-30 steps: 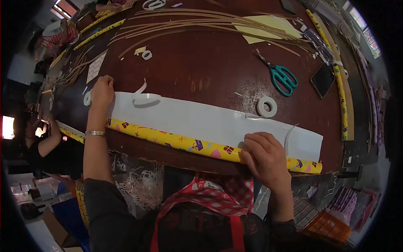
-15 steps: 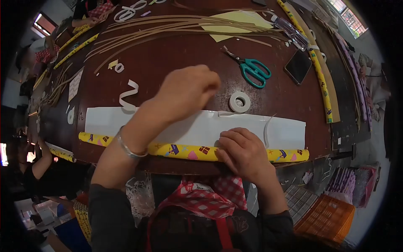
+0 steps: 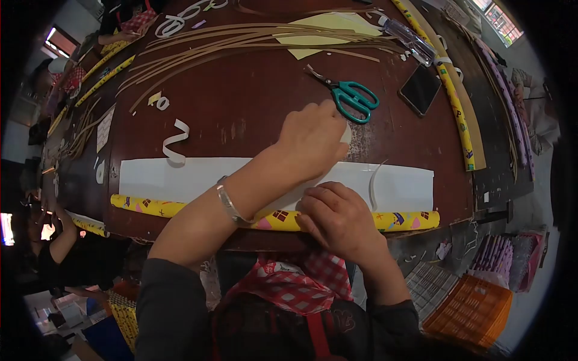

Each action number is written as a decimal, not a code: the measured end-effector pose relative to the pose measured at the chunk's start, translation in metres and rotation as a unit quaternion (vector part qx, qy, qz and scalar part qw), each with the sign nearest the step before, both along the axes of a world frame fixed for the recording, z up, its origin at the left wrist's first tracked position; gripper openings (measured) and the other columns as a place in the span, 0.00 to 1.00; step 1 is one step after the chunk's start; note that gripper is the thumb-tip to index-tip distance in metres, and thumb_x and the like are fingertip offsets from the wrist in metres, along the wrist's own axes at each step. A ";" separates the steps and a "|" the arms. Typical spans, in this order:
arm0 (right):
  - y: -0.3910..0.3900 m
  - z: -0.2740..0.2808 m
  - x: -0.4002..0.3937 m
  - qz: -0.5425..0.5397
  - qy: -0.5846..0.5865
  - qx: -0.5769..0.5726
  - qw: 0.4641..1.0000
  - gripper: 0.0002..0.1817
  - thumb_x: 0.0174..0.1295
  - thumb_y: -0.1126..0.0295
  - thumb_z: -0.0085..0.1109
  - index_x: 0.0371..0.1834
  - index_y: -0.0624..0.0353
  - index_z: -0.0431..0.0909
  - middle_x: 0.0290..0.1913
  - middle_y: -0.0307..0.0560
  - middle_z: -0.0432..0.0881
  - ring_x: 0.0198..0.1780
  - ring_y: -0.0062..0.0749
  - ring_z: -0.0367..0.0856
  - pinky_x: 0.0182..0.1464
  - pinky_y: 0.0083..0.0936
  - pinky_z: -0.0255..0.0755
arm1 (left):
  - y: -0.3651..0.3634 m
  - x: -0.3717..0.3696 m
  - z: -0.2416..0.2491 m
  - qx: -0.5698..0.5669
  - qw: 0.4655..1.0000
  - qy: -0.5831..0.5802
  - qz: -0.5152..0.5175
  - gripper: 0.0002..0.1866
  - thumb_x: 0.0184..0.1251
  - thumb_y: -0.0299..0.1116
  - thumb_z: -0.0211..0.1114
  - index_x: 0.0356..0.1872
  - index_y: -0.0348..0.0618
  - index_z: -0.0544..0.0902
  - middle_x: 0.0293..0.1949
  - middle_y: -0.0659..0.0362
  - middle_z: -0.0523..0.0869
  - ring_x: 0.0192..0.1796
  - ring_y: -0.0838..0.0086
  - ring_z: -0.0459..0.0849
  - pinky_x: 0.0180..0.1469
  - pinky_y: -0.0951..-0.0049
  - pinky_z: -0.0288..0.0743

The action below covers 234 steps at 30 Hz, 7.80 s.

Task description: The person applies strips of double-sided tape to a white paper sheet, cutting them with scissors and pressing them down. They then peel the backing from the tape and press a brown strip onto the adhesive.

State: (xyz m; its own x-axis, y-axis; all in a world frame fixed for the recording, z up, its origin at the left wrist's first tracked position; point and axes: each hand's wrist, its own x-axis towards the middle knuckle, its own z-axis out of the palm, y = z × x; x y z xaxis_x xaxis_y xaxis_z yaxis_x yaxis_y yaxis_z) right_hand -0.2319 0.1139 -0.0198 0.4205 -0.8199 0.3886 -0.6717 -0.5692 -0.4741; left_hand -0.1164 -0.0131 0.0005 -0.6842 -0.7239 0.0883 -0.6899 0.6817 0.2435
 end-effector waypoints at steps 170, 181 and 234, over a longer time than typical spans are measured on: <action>-0.034 0.025 -0.005 0.072 0.157 0.164 0.971 0.28 0.58 0.55 0.69 0.50 0.71 0.80 0.64 0.69 0.75 0.64 0.62 0.75 0.59 0.50 0.74 | 0.005 0.162 0.030 -0.015 0.998 0.017 0.060 0.16 0.44 0.38 0.77 0.17 0.46 0.75 0.32 0.61 0.76 0.34 0.65 0.74 0.38 0.63 0.61; -0.033 0.023 -0.004 0.066 0.150 0.143 0.976 0.27 0.57 0.56 0.70 0.50 0.71 0.80 0.64 0.68 0.75 0.63 0.62 0.76 0.58 0.50 0.74 | -0.022 0.122 0.018 0.009 0.994 0.107 0.013 0.15 0.53 0.39 0.74 0.18 0.43 0.80 0.29 0.60 0.78 0.33 0.68 0.75 0.37 0.65 0.63; -0.026 0.019 -0.007 -0.024 0.191 0.050 0.980 0.23 0.57 0.62 0.69 0.51 0.64 0.79 0.60 0.58 0.79 0.62 0.53 0.77 0.61 0.46 0.74 | 0.016 0.169 -0.016 -0.107 0.973 0.154 0.132 0.15 0.42 0.34 0.76 0.16 0.44 0.74 0.29 0.60 0.77 0.33 0.66 0.76 0.39 0.63 0.62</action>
